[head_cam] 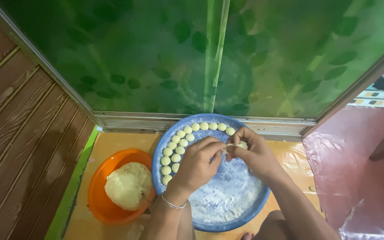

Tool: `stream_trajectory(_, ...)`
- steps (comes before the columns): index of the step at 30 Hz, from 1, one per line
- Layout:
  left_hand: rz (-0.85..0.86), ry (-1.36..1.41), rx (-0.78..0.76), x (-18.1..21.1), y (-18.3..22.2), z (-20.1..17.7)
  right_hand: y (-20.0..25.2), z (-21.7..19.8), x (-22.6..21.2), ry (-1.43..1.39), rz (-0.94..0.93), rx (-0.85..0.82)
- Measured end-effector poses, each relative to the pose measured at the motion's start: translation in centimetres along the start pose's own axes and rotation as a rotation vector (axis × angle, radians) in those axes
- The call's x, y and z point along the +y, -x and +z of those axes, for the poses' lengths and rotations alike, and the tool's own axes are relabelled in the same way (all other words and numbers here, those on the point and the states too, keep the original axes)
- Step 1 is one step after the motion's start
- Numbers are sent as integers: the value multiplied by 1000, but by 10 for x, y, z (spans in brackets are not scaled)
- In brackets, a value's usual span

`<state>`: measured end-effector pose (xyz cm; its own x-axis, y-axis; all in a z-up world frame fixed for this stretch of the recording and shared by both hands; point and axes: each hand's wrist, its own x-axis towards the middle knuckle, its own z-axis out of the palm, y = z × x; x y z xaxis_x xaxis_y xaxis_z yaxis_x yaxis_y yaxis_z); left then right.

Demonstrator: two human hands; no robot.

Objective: Pinching small pieces of dough from a bowl, rolling them into balls by hand, and arranging them in a circular pattern on a tray.

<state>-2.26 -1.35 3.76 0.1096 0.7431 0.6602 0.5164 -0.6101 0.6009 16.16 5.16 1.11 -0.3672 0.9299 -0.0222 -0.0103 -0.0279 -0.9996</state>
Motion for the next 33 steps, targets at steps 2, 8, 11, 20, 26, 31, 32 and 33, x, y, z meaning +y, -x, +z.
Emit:
stream_trajectory(2,21,-65,-107,2,2,-3,0,-1,7,-44,17,34)
stream_trajectory(8,-302,-236,-408,-44,29,-24,-2,-19,-10,-420,-102,69)
stream_trajectory(11,-527,-359,-305,-93,51,-43,-11,-42,6,-495,-58,50)
stream_trajectory(20,-891,-912,-385,-261,308,-51,-5,-51,0,-686,-87,-157)
stream_trajectory(26,-1004,-1001,-806,-211,290,-52,-12,-48,14,-497,24,111)
stream_trajectory(31,-913,-849,-528,-151,174,-63,-14,-40,13,-472,-20,76)
stream_trajectory(32,-852,-685,-381,-117,134,-63,-15,-40,15,-577,-145,-72)
stream_trajectory(33,-838,-682,-378,-94,106,-53,-9,-33,9,-573,-157,-66)
